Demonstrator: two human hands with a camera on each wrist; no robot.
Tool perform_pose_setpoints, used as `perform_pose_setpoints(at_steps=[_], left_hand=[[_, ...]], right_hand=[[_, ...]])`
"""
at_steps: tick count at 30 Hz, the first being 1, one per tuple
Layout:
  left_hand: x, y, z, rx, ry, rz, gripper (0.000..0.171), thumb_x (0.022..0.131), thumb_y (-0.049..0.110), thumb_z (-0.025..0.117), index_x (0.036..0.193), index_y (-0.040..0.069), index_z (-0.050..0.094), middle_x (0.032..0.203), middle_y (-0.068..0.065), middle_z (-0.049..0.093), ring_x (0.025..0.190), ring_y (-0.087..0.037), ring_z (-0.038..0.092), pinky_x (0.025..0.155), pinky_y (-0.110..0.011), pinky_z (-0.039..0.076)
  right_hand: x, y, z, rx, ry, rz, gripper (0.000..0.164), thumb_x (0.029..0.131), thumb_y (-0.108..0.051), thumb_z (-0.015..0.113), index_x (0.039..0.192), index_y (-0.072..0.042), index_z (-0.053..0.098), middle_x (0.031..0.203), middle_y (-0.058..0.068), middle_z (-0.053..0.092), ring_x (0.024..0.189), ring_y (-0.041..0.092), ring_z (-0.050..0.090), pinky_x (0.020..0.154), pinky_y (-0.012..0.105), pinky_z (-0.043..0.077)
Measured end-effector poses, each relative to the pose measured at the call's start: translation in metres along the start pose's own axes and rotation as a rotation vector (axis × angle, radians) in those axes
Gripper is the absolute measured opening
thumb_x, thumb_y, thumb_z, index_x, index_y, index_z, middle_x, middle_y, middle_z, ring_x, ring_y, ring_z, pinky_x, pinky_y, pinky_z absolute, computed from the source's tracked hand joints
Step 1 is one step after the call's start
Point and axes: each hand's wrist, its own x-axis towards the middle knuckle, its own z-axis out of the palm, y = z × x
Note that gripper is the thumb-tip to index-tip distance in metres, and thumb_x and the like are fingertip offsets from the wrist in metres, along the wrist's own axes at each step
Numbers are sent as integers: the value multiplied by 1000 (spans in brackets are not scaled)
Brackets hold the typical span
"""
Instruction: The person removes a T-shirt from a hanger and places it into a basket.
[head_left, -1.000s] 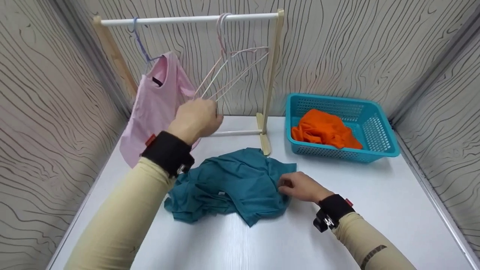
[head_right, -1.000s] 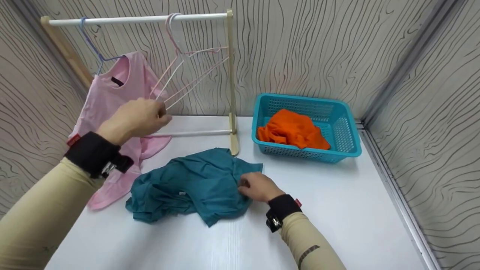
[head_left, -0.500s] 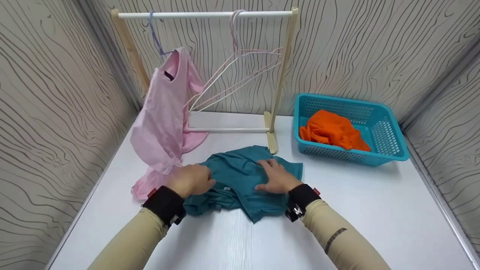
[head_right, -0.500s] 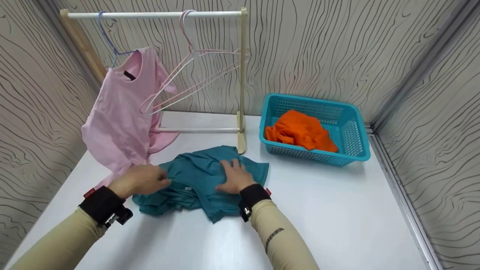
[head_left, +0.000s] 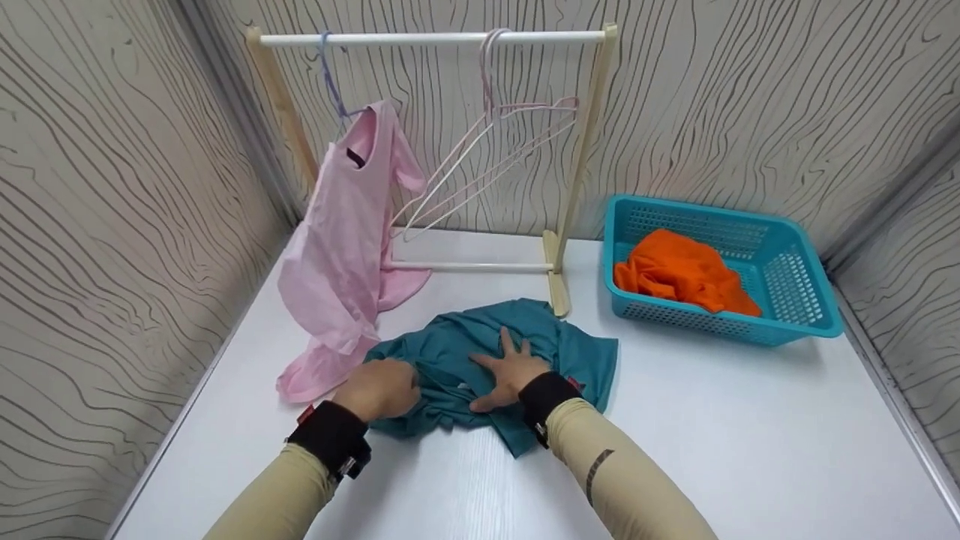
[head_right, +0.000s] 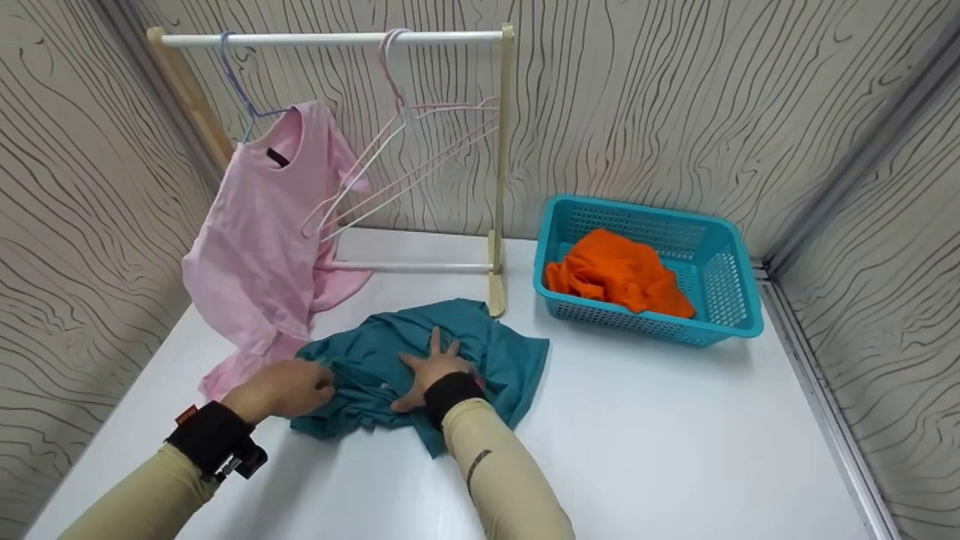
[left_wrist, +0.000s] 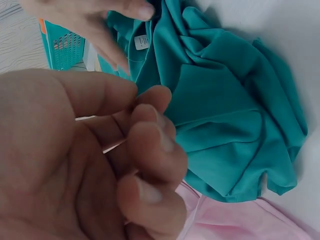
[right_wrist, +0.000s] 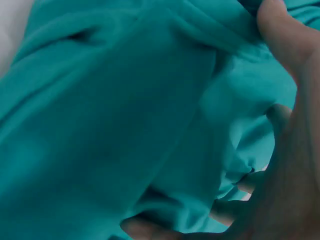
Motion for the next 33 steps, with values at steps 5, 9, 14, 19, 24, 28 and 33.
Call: perform_pose_setpoints(at_steps=[5, 9, 14, 19, 24, 28, 33], left_hand=[[0, 0, -1, -4, -3, 8, 19, 88, 22, 52, 88, 9, 67, 79, -4, 58, 75, -22, 52, 79, -42, 47], [2, -1, -1, -12, 8, 16, 19, 88, 23, 52, 87, 11, 66, 78, -3, 56, 77, -21, 51, 76, -40, 45], [3, 0, -1, -13, 27, 43, 16, 87, 22, 53, 84, 13, 65, 81, -2, 59, 77, -19, 53, 74, -41, 45], [4, 1, -1, -17, -2, 46, 16, 87, 22, 52, 80, 13, 63, 76, -2, 57, 72, -20, 52, 67, -38, 44], [5, 3, -4, -47, -32, 36, 17, 87, 22, 52, 78, 13, 63, 68, -3, 55, 63, -20, 51, 56, -33, 41], [7, 8, -2, -44, -37, 52, 17, 87, 22, 51, 81, 13, 64, 66, -2, 55, 61, -19, 51, 56, -32, 40], [10, 13, 1, -7, -18, 76, 18, 86, 22, 52, 87, 13, 67, 67, -2, 56, 63, -20, 52, 59, -35, 41]], right_hand=[[-2, -5, 4, 5, 11, 3, 74, 72, -63, 62, 137, -39, 35, 152, 15, 11, 133, 49, 17, 88, 68, 33], [-1, -5, 14, -36, 117, -73, 64, 76, -56, 63, 132, -30, 46, 146, 16, 26, 127, 47, 27, 83, 65, 38], [-1, 1, 25, -63, 201, -99, 51, 78, -42, 66, 123, -19, 57, 141, 16, 33, 124, 45, 32, 78, 58, 45], [-3, 14, 28, -21, 261, -117, 34, 74, -26, 68, 104, -11, 65, 120, 12, 50, 106, 35, 48, 74, 48, 48], [-10, 33, 25, 24, 268, -161, 25, 72, -12, 68, 93, -13, 55, 93, 7, 55, 81, 23, 53, 66, 38, 45], [-24, 50, 15, 77, 165, -159, 53, 77, -9, 65, 124, -21, 44, 117, 9, 56, 105, 27, 54, 86, 45, 45], [-44, 75, -5, 71, 104, -138, 47, 81, -11, 63, 125, -22, 52, 126, 5, 55, 117, 27, 49, 97, 47, 39]])
